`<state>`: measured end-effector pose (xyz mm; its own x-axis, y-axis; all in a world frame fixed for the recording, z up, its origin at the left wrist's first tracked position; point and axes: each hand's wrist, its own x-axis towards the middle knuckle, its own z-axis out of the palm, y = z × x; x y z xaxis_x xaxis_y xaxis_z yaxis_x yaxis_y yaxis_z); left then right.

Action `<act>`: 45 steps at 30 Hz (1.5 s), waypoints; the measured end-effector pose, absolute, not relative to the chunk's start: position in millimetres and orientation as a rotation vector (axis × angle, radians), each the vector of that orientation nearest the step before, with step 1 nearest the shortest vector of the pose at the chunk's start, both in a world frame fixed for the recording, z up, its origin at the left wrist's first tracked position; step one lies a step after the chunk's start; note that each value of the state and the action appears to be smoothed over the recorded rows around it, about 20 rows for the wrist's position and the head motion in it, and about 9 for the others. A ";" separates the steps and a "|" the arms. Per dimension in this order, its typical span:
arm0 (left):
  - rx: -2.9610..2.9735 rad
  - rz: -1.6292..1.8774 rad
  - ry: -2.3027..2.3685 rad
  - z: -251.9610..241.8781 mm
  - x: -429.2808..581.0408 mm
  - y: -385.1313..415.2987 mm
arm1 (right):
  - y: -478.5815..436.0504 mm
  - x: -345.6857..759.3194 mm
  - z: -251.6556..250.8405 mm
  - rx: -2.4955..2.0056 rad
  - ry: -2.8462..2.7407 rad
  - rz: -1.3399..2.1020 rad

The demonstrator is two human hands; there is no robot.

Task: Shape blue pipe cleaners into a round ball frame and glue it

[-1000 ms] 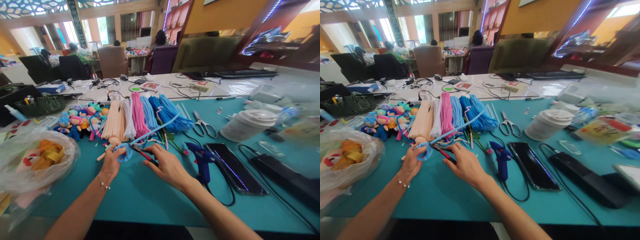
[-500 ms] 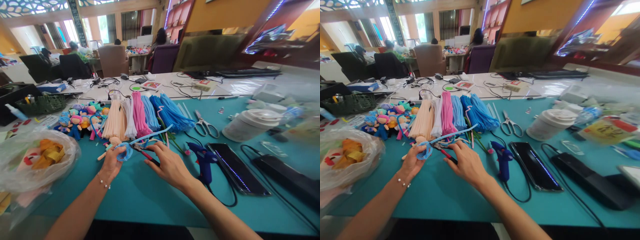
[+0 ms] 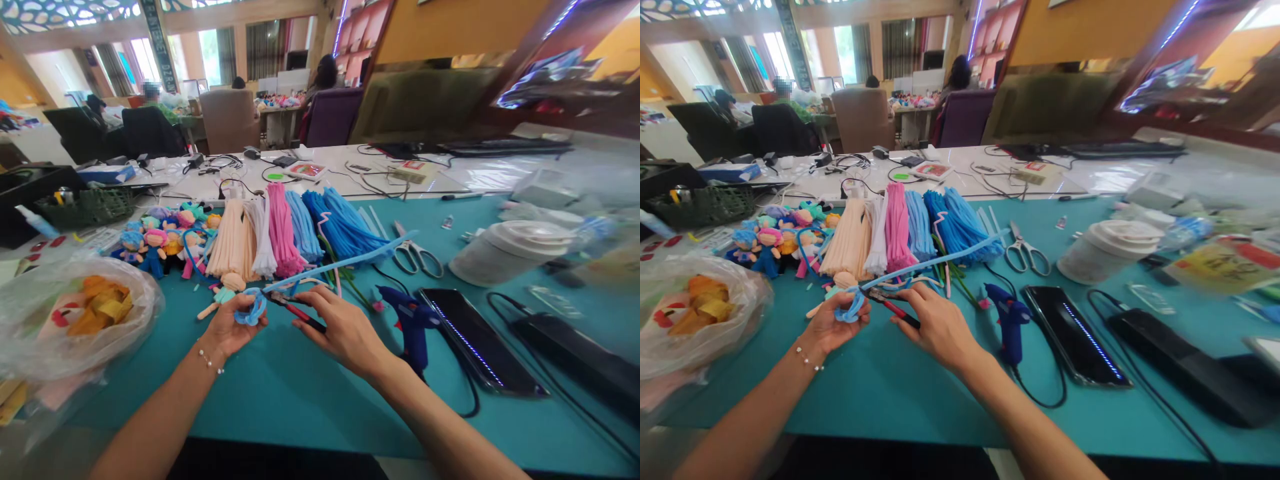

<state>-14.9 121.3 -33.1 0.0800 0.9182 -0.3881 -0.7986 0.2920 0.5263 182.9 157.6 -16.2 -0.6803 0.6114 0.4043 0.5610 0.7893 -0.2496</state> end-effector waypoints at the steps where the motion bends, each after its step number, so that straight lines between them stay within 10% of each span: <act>1: 0.202 1.296 0.736 -33.0 -15.1 121.4 | 157.6 182.8 -16.8 -0.864 -2.507 0.153; 45: 0.240 1.308 0.816 -39.3 -25.6 124.6 | 163.1 180.3 -16.9 -0.686 -2.477 0.602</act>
<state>-25.6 124.6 -39.3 0.0344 0.9178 -0.3956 -0.7589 0.2815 0.5872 180.3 163.1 -16.9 -0.7499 0.5675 0.3399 0.3482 0.7755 -0.5267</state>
